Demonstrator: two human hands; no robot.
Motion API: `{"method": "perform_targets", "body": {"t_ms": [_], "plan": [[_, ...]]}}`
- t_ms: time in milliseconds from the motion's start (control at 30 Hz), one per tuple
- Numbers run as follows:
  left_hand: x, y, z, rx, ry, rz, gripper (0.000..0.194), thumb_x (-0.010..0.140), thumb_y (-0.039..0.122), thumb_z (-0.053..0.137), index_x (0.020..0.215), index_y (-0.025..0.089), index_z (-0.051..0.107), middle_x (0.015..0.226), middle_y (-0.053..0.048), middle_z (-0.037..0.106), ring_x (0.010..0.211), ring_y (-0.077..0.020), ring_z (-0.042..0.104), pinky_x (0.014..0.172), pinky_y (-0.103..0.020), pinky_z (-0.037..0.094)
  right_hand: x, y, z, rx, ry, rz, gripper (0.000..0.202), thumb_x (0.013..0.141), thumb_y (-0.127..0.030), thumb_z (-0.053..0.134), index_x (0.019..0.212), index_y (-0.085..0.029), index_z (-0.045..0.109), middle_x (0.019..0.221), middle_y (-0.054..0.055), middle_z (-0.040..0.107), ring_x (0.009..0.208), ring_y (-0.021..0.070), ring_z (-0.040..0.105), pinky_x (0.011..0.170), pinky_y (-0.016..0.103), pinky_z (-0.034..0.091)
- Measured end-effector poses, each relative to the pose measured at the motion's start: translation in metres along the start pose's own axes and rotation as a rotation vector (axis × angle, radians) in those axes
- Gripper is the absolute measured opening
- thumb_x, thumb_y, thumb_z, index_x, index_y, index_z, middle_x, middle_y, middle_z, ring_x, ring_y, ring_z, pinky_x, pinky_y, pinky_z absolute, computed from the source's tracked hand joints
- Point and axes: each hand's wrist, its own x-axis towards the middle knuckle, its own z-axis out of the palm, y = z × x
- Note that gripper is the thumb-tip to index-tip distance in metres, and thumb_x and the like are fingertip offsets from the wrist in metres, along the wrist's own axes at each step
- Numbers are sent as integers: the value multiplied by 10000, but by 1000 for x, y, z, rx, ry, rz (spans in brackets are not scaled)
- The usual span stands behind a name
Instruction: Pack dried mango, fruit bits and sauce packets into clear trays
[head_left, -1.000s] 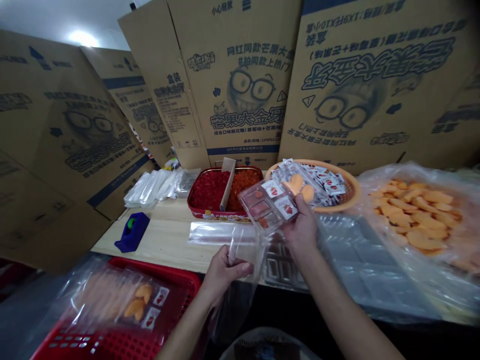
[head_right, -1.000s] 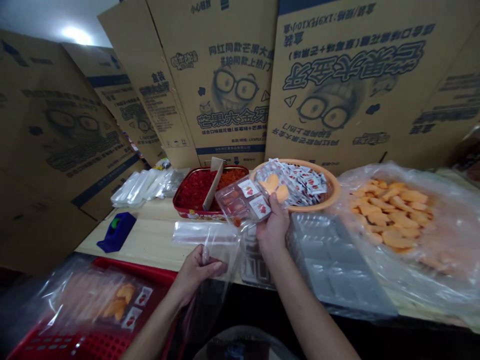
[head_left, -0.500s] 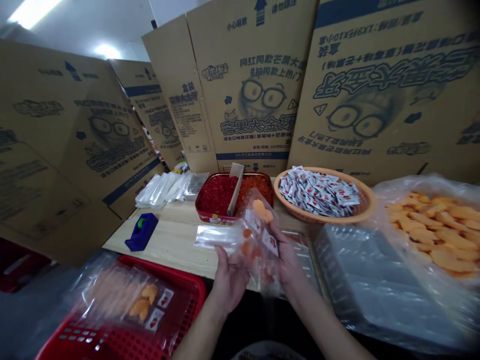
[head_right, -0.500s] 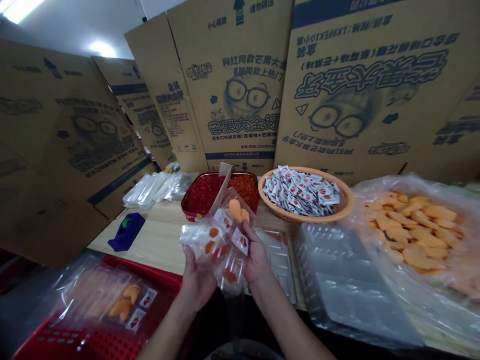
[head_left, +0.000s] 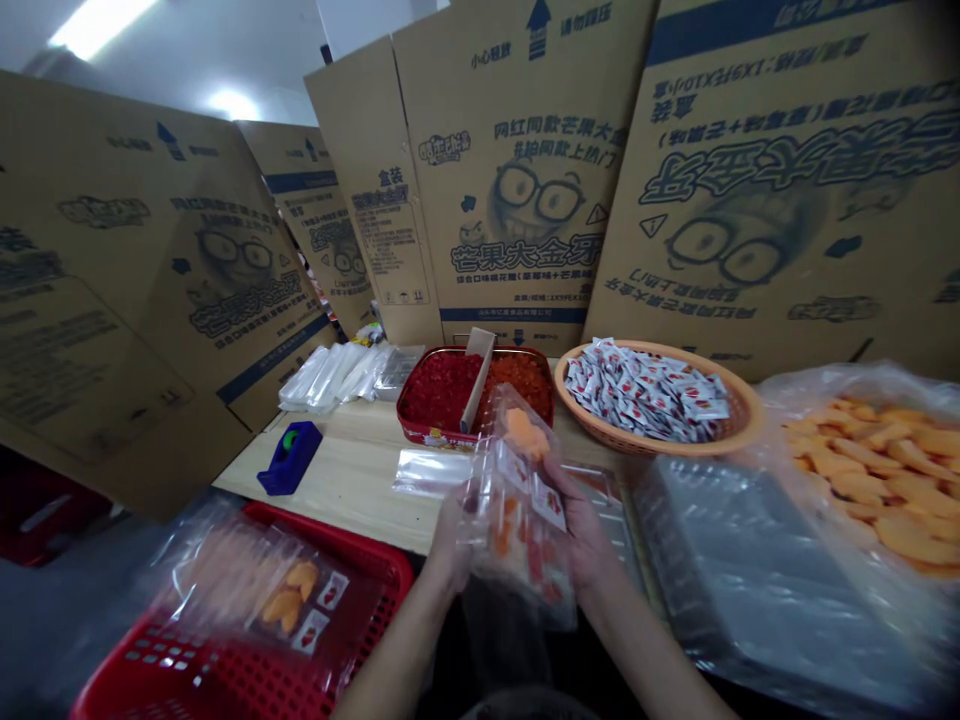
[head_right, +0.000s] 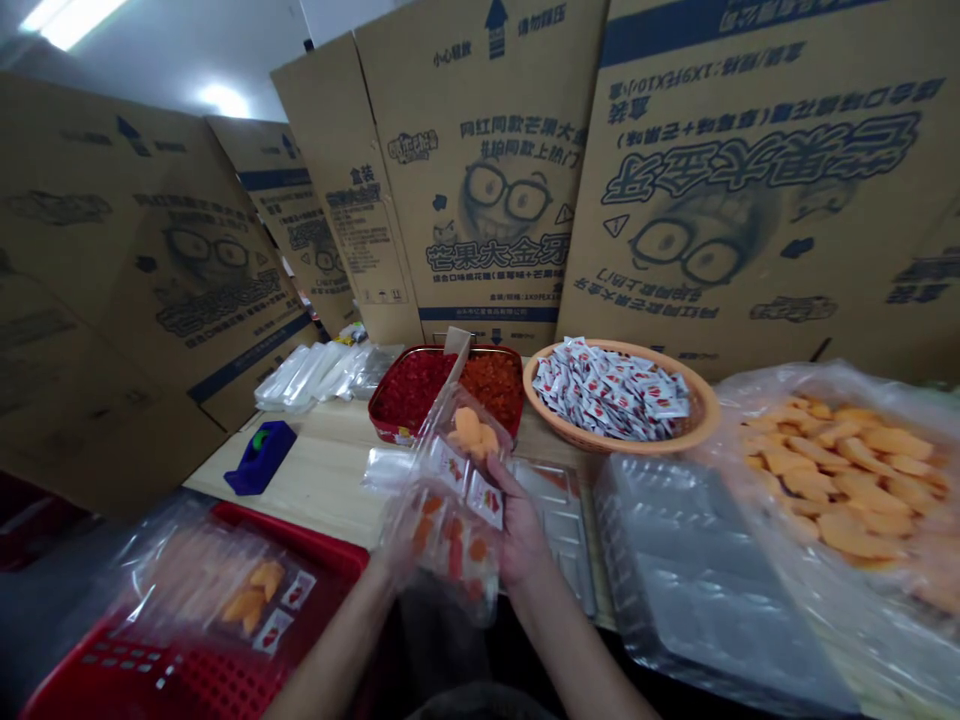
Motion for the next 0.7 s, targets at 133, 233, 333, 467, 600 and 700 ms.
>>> {"method": "perform_targets", "body": {"t_ms": [133, 233, 333, 467, 600, 700], "plan": [[6, 10, -32, 407, 139, 108, 133, 680, 282, 600, 680, 169, 531, 646, -2, 487, 634, -125, 439, 627, -237, 296, -2, -37, -7, -36, 68, -321, 135, 787, -174, 532, 881, -143, 624, 807, 41, 672, 741, 158, 645, 807, 370, 511], [3, 12, -40, 930, 164, 144, 107, 773, 257, 490, 836, 196, 552, 669, -9, 518, 608, -136, 460, 594, -245, 247, -2, -59, -4, -30, 132, -563, 134, 781, -174, 538, 890, -156, 615, 768, 16, 668, 698, 138, 640, 776, 347, 528], [-4, 7, -29, 922, 33, 169, 123, 780, 266, 490, 863, 191, 542, 667, -11, 546, 608, -138, 485, 576, -239, 253, -1, -61, 10, -1, 191, -690, 138, 784, -190, 541, 896, -149, 610, 751, 11, 663, 660, 125, 631, 752, 321, 536], [-19, 5, -8, 348, -266, 25, 195, 765, 342, 539, 784, 148, 541, 743, -49, 597, 698, -143, 541, 627, -229, 358, 1, -48, 26, -9, 226, -773, 219, 772, -190, 554, 974, -119, 600, 861, 51, 664, 762, 150, 635, 775, 331, 525], [-32, 12, -2, -64, -414, -264, 332, 747, 426, 578, 852, 111, 564, 811, -92, 639, 744, -166, 594, 699, -281, 434, 4, -45, 19, -112, 269, -967, 352, 706, -168, 625, 1053, -138, 576, 904, 44, 658, 779, 143, 628, 786, 340, 514], [-33, 12, -3, -81, -329, -284, 363, 642, 421, 687, 737, 106, 535, 679, -64, 619, 632, -152, 581, 635, -274, 436, 4, -50, 10, -135, 303, -1054, 377, 655, -189, 677, 1017, -147, 580, 907, 24, 653, 761, 128, 623, 781, 323, 515]]}}
